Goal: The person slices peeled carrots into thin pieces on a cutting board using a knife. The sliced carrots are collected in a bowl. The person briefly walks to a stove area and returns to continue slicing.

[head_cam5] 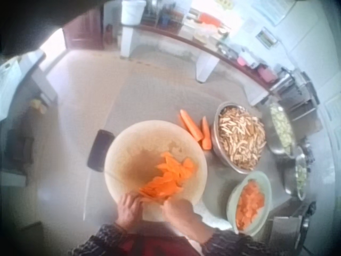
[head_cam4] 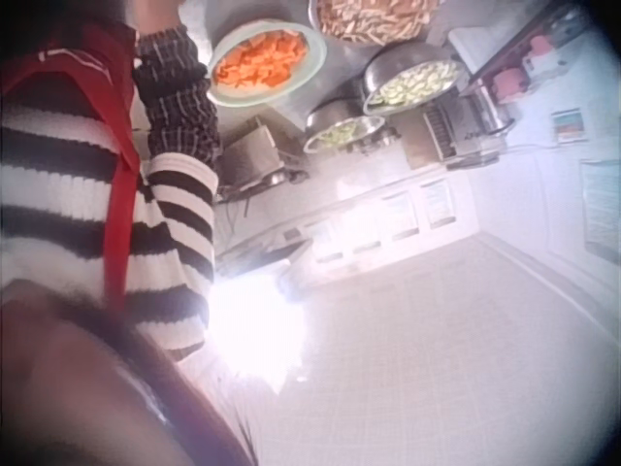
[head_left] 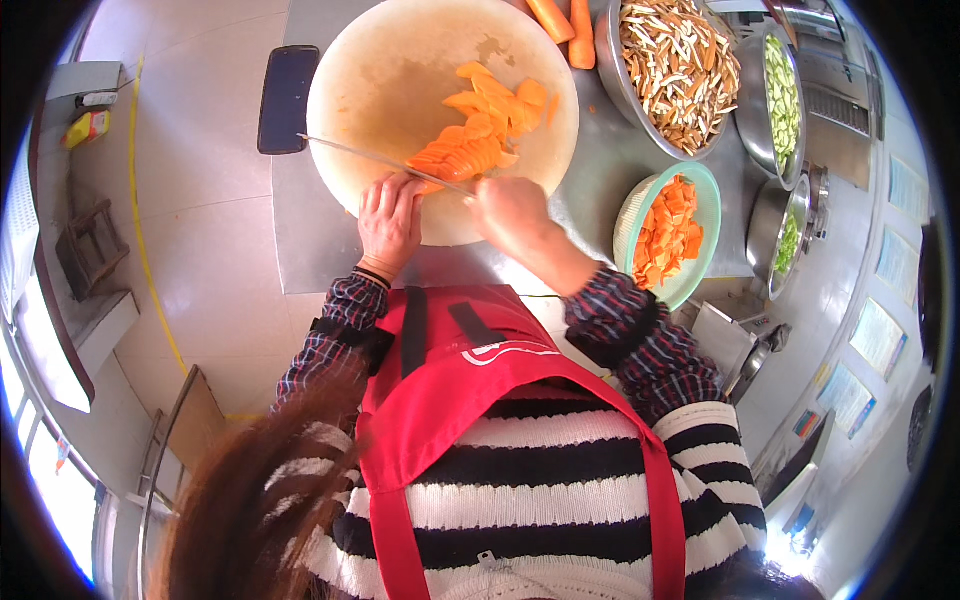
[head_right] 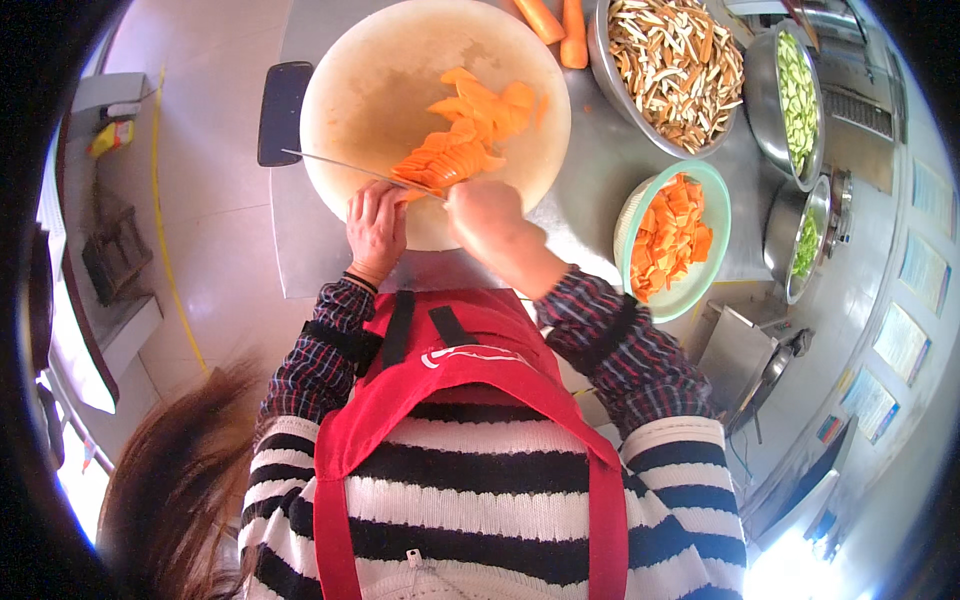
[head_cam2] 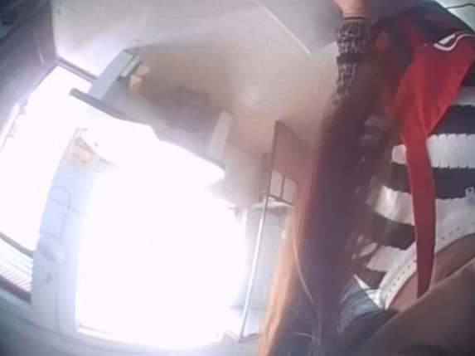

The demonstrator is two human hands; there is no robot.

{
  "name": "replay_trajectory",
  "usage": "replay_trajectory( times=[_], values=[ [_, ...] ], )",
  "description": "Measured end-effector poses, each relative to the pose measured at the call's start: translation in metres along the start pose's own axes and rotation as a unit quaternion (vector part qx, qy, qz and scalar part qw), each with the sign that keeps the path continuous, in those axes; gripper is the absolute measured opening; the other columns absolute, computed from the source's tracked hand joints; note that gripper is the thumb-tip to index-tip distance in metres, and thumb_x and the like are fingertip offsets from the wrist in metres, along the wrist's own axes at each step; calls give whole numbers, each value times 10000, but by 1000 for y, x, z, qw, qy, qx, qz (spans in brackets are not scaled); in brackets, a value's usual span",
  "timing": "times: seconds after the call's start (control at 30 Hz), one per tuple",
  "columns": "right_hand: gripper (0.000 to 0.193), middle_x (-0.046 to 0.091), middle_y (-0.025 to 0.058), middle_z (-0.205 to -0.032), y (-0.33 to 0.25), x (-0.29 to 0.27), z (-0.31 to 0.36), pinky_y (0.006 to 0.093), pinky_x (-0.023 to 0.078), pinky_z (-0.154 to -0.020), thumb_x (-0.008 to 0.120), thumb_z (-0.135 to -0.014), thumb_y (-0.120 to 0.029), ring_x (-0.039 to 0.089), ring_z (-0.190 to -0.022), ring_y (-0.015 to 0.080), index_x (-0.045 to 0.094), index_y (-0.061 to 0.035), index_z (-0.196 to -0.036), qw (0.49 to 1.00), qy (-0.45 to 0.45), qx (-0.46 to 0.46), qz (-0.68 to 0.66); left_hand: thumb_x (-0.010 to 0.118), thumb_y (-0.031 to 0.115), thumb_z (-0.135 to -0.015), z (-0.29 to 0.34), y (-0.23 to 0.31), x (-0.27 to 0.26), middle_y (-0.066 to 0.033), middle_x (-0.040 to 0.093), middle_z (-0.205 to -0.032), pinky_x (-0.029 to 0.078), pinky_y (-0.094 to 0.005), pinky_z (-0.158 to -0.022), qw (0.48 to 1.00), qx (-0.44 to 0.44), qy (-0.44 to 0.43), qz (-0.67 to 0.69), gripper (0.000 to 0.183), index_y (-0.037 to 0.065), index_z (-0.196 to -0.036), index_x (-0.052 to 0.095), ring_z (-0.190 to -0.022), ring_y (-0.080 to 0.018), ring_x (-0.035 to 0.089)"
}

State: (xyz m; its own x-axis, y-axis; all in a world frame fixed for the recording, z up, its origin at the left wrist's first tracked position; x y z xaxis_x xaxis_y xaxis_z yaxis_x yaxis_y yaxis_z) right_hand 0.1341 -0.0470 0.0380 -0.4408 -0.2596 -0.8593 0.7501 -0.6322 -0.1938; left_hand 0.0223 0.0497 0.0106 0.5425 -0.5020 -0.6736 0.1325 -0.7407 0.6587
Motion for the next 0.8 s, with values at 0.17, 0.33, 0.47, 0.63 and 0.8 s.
replay_trajectory(
  times=[0.17,0.33,0.47,0.63,0.8],
  values=[
    [242,678,198,-713,-7,6,-4,492,538,-661,651,-904,-279,686,-714,389,760,-63,-884,997,43,1,-64,640,59,-846,-1,4,-4,-96,627,-1141,457,-448,-943,999,11,-20,-24,262,71,-1106,666,-1104,-334,582],
    [263,688,207,-764,11,-19,10,493,535,-681,663,-898,-273,684,-741,391,743,-23,-871,998,-4,-15,-58,637,31,-783,0,5,-6,-67,619,-1183,463,-426,-952,999,20,-20,-25,369,69,-1149,667,-1123,-303,573],
    [272,674,203,-707,-5,-6,-5,500,534,-661,660,-897,-275,679,-703,402,738,-20,-849,999,0,-35,-28,636,27,-776,0,3,-6,-72,614,-1193,462,-431,-958,999,28,-17,-13,373,62,-1146,663,-1125,-309,571],
    [236,672,197,-694,-6,5,-14,497,534,-648,654,-903,-279,680,-684,388,749,-64,-893,999,5,-12,-38,633,11,-801,3,1,-7,-84,610,-1180,463,-434,-955,1000,21,-23,-4,324,54,-1121,658,-1118,-316,573],
    [303,681,219,-749,7,-20,9,496,539,-670,666,-892,-288,685,-715,385,734,6,-904,997,-9,-23,-70,642,12,-826,3,-1,-7,-97,609,-1149,468,-437,-954,1000,27,-14,9,281,47,-1105,653,-1106,-323,580]
  ],
)
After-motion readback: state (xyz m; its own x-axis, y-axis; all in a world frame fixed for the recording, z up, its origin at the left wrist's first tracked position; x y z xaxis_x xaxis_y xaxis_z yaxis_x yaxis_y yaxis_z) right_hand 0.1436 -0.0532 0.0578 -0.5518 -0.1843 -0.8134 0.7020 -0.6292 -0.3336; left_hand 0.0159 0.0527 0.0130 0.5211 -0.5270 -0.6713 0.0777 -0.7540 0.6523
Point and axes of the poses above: each hand's wrist, its own z-axis away from the middle knuckle, its own x-axis out of the palm, y = z × x, the point moved 9 cm from there along -z, towards the middle knuckle
